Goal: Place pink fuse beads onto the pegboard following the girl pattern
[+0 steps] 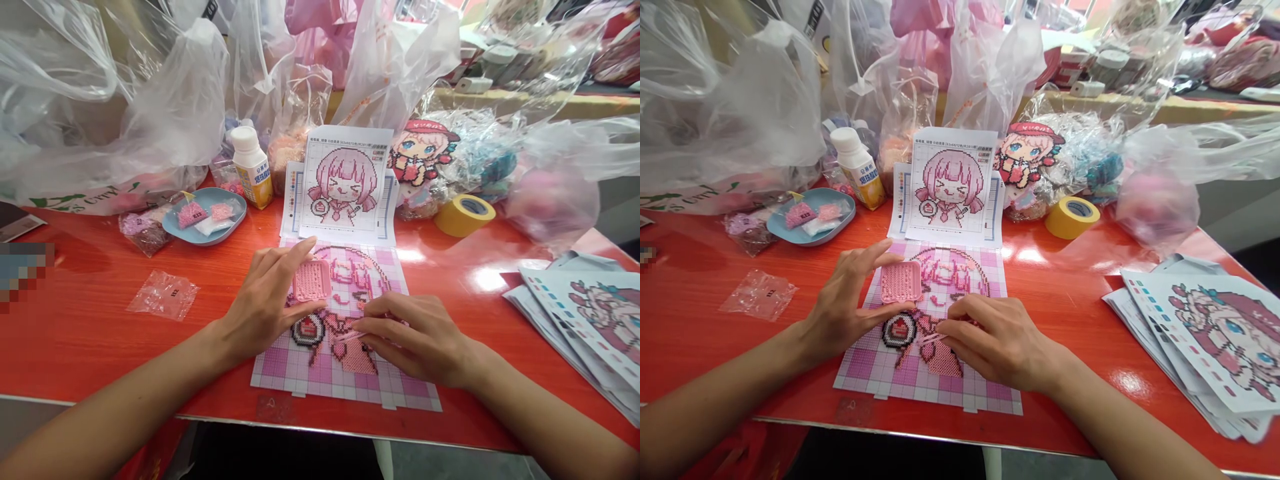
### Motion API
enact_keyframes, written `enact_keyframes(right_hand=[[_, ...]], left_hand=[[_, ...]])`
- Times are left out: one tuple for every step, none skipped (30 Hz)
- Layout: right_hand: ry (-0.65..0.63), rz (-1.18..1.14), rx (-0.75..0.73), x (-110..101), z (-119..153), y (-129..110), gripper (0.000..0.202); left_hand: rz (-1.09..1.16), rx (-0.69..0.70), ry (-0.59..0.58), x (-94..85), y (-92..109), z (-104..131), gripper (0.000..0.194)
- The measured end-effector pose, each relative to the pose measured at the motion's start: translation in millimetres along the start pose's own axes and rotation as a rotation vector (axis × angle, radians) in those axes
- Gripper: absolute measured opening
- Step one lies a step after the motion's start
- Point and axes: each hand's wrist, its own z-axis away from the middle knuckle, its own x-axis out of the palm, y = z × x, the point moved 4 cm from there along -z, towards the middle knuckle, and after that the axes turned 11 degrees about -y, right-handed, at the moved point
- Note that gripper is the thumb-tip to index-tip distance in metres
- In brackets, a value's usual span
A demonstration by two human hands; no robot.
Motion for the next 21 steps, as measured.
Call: enact_keyframes(right_hand=[[-0.015,-0.006,-0.007,0.9,-0.1,-0.2,0.009],[-0.028,-0.007,-0.016,1.5,-0.3,-0.4,0.009],[-0.044,-0.006,-0.023,2.0,-0.6,-0.5,0.009],[-0.057,-0.003,-0.027,2.2,-1.0,-0.7,0.009],[-0.068,-0.002,-0.03,2.3,-1.6,-0.8,0.009],[-0.076,-0.002,-0.032,2.1,-2.2,-1.0,0.009],[-0.082,-0.004,-0.034,1.9,-2.8,-1.2,0.009],[-0.083,-0.006,-0.037,1.7,-3.3,-1.4,0.009],[-0.082,-0.009,-0.039,1.4,-3.8,-1.7,0.009],[-0.079,-0.009,-0.041,1.1,-4.1,-1.9,0.009],[-0.077,-0.008,-0.042,1.0,-4.4,-2.1,0.009],[-0.074,-0.006,-0.042,1.0,-4.5,-2.2,0.009],[-0.072,-0.004,-0.042,1.1,-4.5,-2.3,0.01],[-0.072,-0.002,-0.042,1.2,-4.5,-2.3,0.01],[-0.074,-0.001,-0.042,1.5,-4.4,-2.3,0.01],[-0.074,0.001,-0.042,1.7,-4.3,-2.3,0.011],[-0.074,0.003,-0.042,1.8,-4.2,-2.3,0.011],[-0.073,0.005,-0.042,2.0,-4.1,-2.2,0.011],[-0.072,0.008,-0.042,2.1,-4.0,-2.2,0.011],[-0.07,0.011,-0.041,2.2,-3.8,-2.1,0.011],[-0.07,0.012,-0.041,2.4,-3.7,-2.0,0.011]], left_hand=[[0.002,0.002,0.0,0.2,0.1,0.2,0.081],[0.003,0.006,0.001,0.3,0.4,0.4,0.081],[0.003,0.009,0.002,0.5,0.8,0.6,0.081],[0.002,0.011,0.004,0.7,1.1,0.6,0.08],[0.001,0.015,0.006,0.8,1.5,0.7,0.08],[0.002,0.017,0.006,0.9,1.8,0.7,0.079],[0.002,0.02,0.007,0.9,2.0,0.7,0.079],[0.003,0.024,0.008,0.8,2.1,0.7,0.078],[0.003,0.026,0.009,0.8,2.1,0.7,0.078],[0.003,0.027,0.009,0.9,2.0,0.8,0.077],[0.003,0.026,0.01,0.9,1.7,0.9,0.077],[0.004,0.024,0.009,1.1,1.4,0.9,0.078],[0.004,0.023,0.01,1.3,1.1,1.0,0.078],[0.004,0.021,0.009,1.5,0.8,1.0,0.079],[0.005,0.02,0.008,1.6,0.6,0.9,0.079],[0.007,0.021,0.008,1.6,0.5,0.8,0.08],[0.008,0.021,0.009,1.6,0.5,0.7,0.08],[0.009,0.023,0.008,1.4,0.5,0.5,0.08],[0.01,0.023,0.009,1.3,0.6,0.5,0.08],[0.011,0.024,0.008,1.1,0.7,0.5,0.08],[0.012,0.024,0.006,1.0,0.8,0.5,0.079]])
